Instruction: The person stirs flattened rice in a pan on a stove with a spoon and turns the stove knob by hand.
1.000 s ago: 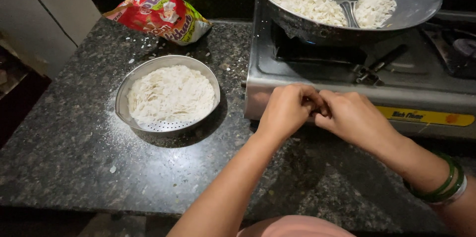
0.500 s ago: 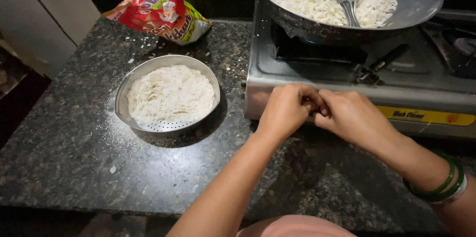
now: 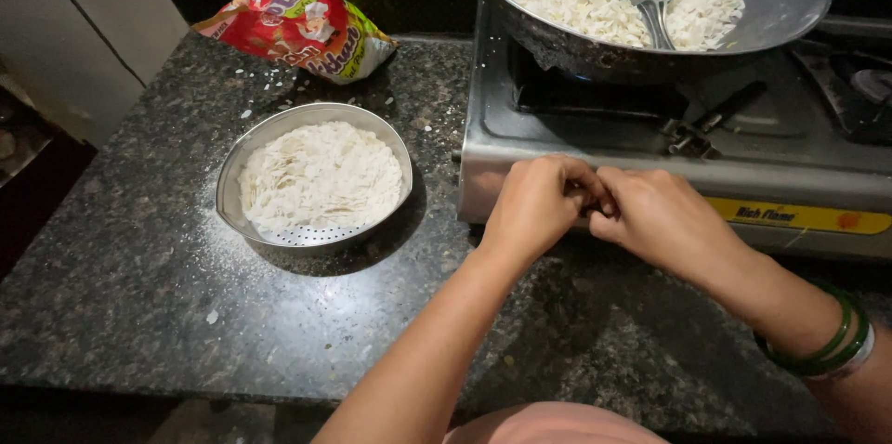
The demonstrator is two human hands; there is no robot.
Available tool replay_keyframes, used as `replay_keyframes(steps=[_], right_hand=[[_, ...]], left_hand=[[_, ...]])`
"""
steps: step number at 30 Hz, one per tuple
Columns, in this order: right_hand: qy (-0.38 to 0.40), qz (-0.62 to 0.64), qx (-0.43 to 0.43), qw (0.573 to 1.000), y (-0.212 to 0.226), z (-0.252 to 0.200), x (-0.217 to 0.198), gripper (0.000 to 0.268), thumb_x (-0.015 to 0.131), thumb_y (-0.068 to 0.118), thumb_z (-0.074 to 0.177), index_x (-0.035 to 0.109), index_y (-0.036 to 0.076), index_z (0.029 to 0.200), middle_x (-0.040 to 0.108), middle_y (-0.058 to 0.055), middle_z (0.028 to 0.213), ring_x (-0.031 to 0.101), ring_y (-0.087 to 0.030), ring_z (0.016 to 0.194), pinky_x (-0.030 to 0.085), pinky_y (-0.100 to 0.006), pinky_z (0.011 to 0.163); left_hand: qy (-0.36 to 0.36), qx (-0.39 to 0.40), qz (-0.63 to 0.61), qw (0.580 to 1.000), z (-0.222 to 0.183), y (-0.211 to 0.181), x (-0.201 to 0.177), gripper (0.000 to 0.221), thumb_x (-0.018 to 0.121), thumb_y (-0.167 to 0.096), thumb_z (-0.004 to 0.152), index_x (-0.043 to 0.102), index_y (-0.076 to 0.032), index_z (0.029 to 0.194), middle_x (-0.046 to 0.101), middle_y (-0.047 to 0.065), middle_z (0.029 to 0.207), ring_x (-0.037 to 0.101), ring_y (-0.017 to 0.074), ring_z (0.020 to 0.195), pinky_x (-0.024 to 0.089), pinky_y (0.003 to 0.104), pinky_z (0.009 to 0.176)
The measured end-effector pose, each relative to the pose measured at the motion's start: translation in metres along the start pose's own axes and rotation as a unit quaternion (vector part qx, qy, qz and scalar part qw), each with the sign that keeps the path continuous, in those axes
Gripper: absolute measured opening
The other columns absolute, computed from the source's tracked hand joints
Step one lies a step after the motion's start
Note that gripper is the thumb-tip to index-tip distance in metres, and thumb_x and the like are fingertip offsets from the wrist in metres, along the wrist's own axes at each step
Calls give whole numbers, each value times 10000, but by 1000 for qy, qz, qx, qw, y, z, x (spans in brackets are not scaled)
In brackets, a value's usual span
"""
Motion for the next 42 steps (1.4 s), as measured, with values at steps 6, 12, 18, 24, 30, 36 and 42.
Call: replay_keyframes(steps=[6,12,18,24,30,36,42], right_hand=[[-4,2,-16,1000,1,0,-1,277,766,202,751,671,21,937,716,-194,805,704,-404,792,548,-498,692],[0,-11,-12,1000,0,0,0,272,765,203,761,673,20,939,717,-199,819,703,-408,809,548,-502,706],[33,-18,9,999,3,0,-3,311,765,210,768,673,16,992,735,-197,863,714,-392,837,557,-491,733],[51,-7,39,998,23,-2,-32,395,801,288,781,673,50,1068,745,-175,882,724,-368,832,569,-472,739],[33,-44,50,997,20,-2,-54,327,731,274,838,664,71,1085,754,-147,901,737,-344,851,577,-461,763],[60,-114,83,988,28,-8,-93,302,697,310,895,656,120,1125,762,-94,908,746,-293,850,591,-429,778],[36,-194,34,980,27,5,-137,255,645,337,918,669,173,1112,767,-27,868,767,-221,756,613,-359,709]], left_hand=[[0,9,-3,1000,0,3,2,176,686,0,786,793,-74,904,771,127,867,770,269,792,593,363,741],[9,-8,-12,1000,0,2,2,166,685,-5,797,785,-72,912,772,119,865,777,256,786,600,357,730],[-1,37,26,999,0,-4,2,166,680,-26,784,797,-99,875,768,135,876,748,313,825,578,390,771],[-8,87,51,995,-1,-38,-11,167,645,-13,773,776,-84,847,738,149,858,715,347,860,557,434,793],[-50,151,58,986,0,-71,-26,145,626,-4,775,740,-60,844,721,142,869,702,344,875,549,444,798],[-60,201,51,976,-4,-117,-44,94,651,-32,813,731,-78,825,709,119,850,710,321,884,555,419,798],[-57,274,67,958,13,-162,-66,34,710,-85,794,740,-95,807,721,104,850,719,304,833,570,396,769]])
Point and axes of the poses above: each hand's wrist, its own z-axis towards the middle knuckle, its own x-axis out of the palm, y = z × x, the point moved 9 cm from there along z, towards the middle knuckle
